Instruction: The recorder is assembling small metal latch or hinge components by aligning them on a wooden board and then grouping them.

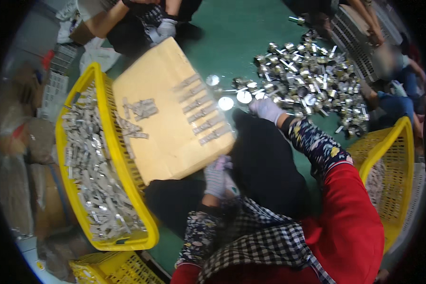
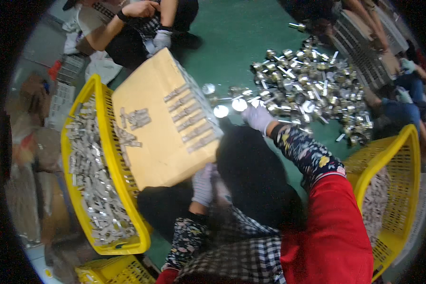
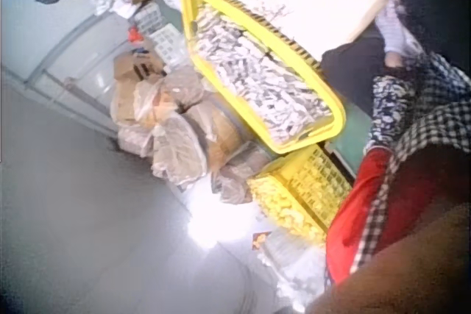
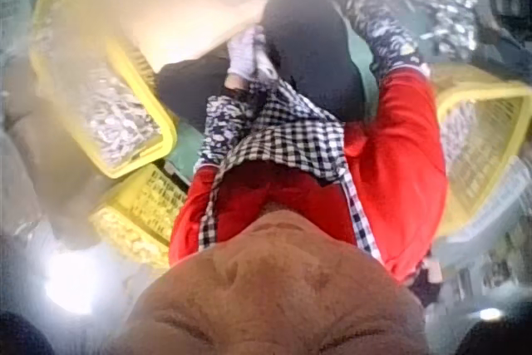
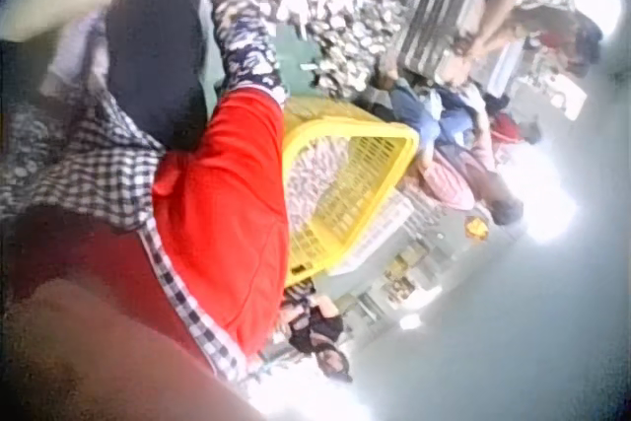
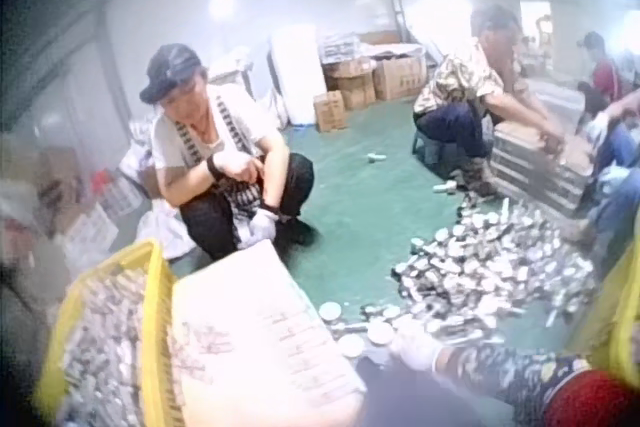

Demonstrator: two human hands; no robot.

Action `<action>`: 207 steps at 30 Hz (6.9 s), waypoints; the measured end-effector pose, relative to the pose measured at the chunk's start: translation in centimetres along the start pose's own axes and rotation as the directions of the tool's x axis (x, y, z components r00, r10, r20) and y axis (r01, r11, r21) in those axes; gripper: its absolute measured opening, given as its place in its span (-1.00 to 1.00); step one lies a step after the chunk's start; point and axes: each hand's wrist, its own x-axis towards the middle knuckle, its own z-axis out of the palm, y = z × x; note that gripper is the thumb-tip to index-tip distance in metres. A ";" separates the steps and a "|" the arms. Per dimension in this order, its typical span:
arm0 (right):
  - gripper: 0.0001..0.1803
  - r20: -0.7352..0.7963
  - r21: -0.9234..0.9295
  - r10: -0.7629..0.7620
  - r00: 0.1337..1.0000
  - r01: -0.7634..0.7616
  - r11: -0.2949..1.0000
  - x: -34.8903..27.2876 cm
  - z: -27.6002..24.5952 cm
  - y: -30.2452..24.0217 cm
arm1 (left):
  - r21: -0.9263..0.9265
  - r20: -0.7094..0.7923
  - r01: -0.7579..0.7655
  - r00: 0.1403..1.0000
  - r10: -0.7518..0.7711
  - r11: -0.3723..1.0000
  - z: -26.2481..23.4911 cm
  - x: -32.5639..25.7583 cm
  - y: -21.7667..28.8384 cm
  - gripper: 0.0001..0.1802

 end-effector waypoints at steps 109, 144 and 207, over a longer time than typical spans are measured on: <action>-0.66 -0.097 0.910 0.058 0.994 0.065 0.409 -1.3 -13.5 -17.0 | 0.918 0.267 -0.347 0.900 0.345 0.193 -3.0 2.4 11.4 -0.41; -0.20 -0.413 0.033 -0.411 0.813 0.464 0.885 1.8 -15.5 -15.7 | 0.841 0.455 -0.416 0.890 -0.035 0.346 -3.8 9.4 16.6 -0.14; -0.21 -0.347 -0.416 -0.424 0.837 0.267 0.869 6.6 -16.6 -16.9 | 0.531 0.348 -0.028 0.918 -0.188 0.847 -5.6 15.1 18.8 -0.09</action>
